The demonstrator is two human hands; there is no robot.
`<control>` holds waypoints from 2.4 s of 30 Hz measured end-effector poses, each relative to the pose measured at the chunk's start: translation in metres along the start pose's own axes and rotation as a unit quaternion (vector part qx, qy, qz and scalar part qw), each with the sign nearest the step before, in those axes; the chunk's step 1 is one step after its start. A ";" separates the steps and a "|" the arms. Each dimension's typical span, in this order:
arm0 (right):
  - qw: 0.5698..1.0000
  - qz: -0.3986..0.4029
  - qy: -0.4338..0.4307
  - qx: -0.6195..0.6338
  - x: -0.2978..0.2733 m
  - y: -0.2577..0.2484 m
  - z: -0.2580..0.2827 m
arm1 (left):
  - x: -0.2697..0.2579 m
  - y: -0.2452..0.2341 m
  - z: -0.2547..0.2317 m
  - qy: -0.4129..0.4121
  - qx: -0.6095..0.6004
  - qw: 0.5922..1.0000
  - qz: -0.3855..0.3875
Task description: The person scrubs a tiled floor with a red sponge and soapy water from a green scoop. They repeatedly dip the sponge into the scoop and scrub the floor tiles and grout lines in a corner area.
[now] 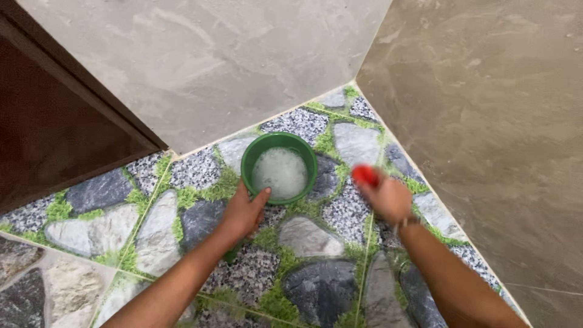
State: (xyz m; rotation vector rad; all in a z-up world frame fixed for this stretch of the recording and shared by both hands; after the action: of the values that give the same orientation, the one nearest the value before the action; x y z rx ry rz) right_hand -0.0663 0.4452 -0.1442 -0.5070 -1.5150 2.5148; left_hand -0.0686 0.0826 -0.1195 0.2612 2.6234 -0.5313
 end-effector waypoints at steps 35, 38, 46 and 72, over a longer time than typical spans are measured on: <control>0.982 -0.182 0.048 -0.015 0.078 -0.038 -0.048 | 0.004 0.020 -0.036 -0.018 0.034 0.998 0.045; 0.983 -0.176 0.035 -0.029 0.102 -0.039 -0.026 | 0.004 0.023 -0.038 -0.019 0.025 0.998 0.052; 0.982 -0.149 0.103 -0.041 0.007 -0.055 -0.094 | 0.007 0.022 -0.037 -0.002 0.022 0.999 0.048; 0.997 -0.051 0.061 0.016 0.025 0.005 -0.004 | 0.011 0.028 -0.033 -0.001 -0.011 0.998 0.059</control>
State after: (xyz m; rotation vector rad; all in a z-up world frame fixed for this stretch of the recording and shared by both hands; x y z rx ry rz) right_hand -0.0882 0.4534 -0.1556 -0.5523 -1.4190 2.3809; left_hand -0.0837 0.1229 -0.1066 0.4060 2.5915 -0.4625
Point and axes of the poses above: each hand's wrist, its own x-axis towards the middle knuckle, its own y-axis out of the palm, z = x × y, the point moved 7 cm from there along x, towards the middle knuckle, and after that the axes turned 6 degrees about x, right-handed, at the moved point
